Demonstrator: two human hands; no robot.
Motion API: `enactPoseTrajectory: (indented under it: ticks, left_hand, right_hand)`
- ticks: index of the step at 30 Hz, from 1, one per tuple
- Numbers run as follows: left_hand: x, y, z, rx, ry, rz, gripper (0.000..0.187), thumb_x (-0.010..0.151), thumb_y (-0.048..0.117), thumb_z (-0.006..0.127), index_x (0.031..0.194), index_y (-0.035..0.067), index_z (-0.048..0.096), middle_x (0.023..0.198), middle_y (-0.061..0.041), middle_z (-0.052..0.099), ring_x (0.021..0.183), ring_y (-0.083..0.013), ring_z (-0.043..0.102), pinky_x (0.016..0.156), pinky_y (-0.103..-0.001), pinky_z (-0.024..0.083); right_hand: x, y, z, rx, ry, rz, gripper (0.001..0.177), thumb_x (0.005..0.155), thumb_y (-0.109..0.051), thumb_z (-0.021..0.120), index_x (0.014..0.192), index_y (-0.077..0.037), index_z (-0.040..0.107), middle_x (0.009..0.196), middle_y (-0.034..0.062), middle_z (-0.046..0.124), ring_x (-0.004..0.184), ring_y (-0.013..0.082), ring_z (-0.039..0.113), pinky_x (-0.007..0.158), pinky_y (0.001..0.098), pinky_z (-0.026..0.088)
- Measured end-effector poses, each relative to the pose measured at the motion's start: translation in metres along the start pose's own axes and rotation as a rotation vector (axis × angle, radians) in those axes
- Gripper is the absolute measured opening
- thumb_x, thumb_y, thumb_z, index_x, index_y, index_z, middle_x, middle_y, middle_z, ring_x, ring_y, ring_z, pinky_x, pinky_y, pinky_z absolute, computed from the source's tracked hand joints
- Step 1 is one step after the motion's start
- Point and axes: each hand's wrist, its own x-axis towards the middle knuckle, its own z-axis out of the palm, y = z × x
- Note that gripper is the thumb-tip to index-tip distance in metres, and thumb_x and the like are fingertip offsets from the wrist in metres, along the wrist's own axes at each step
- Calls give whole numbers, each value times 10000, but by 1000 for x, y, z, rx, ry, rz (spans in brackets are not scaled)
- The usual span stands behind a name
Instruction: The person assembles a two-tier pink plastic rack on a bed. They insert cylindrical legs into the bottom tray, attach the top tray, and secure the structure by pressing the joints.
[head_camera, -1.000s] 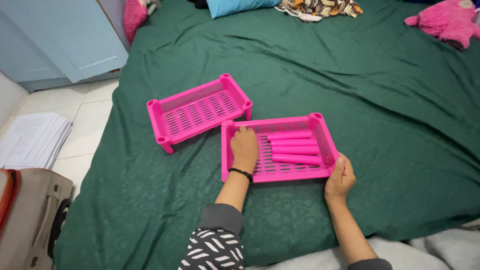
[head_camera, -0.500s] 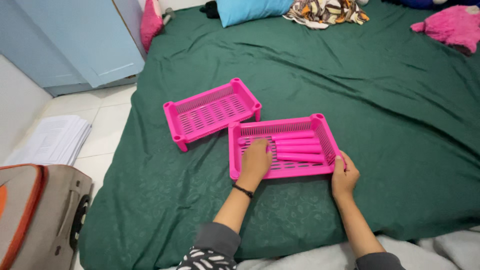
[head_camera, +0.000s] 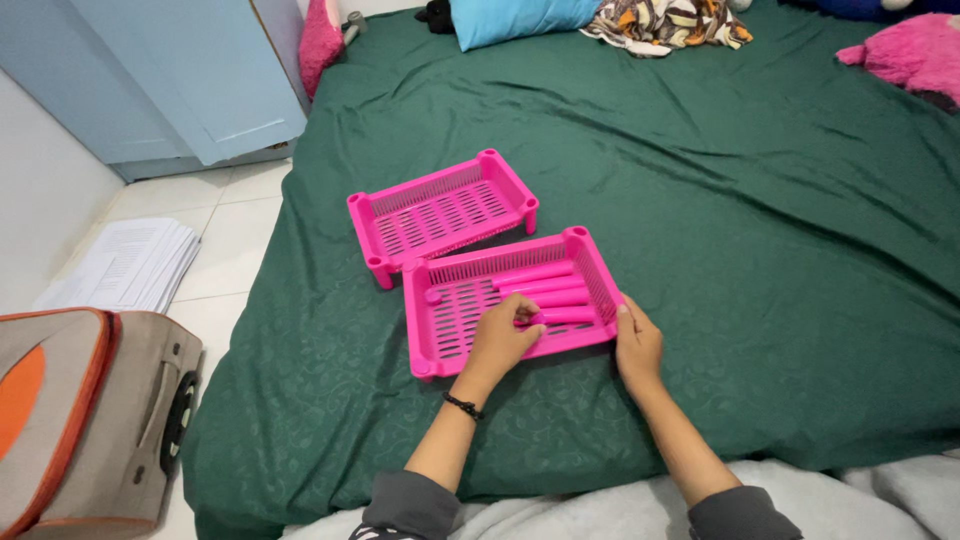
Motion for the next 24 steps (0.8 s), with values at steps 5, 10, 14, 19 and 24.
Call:
enactPoseTrajectory:
  ticks: [5,10,14,19,24]
  left_hand:
    - [-7,-1,-11,11,92,-3,323,746,116,857,996,38,668,873,-82,738,820,-184,721,771,-306,589]
    - [-9,13,-10,-1,122,-19,305,772,124,843,1017,52,677,887,-57,742,794,-157,704,722,-299,573]
    - [-7,32,6,-66,96,8,300,785,114,826,1046,54,690,907,-57,741,796,-162,703,700,-297,570]
    - [-2,53,22,-102,67,42,258,813,108,808,1037,42,698,936,-69,743,828,-172,718,705,-296,574]
    - [-1,68,31,-74,75,26,235,823,95,776,1037,40,697,927,-90,736,830,-196,726,700,-314,582]
  right_hand:
    - [-7,-11,22,6,4,15,391,1070,-250,480,1321,-11,662,1180,101,754,1101,163,679,962,302,503]
    - [-8,6,35,167,-73,99,463,1108,-320,472,1259,43,715,1082,135,745,991,153,654,894,301,511]
    - [3,19,20,456,-167,445,573,1088,-419,417,1181,61,713,1029,138,739,912,215,705,847,358,572]
    - [8,20,2,676,-284,451,579,1090,-414,404,1201,89,667,1101,177,735,990,251,723,883,413,587]
    - [4,23,4,648,-262,437,507,1075,-350,441,1208,86,664,1109,180,735,984,246,723,878,399,594]
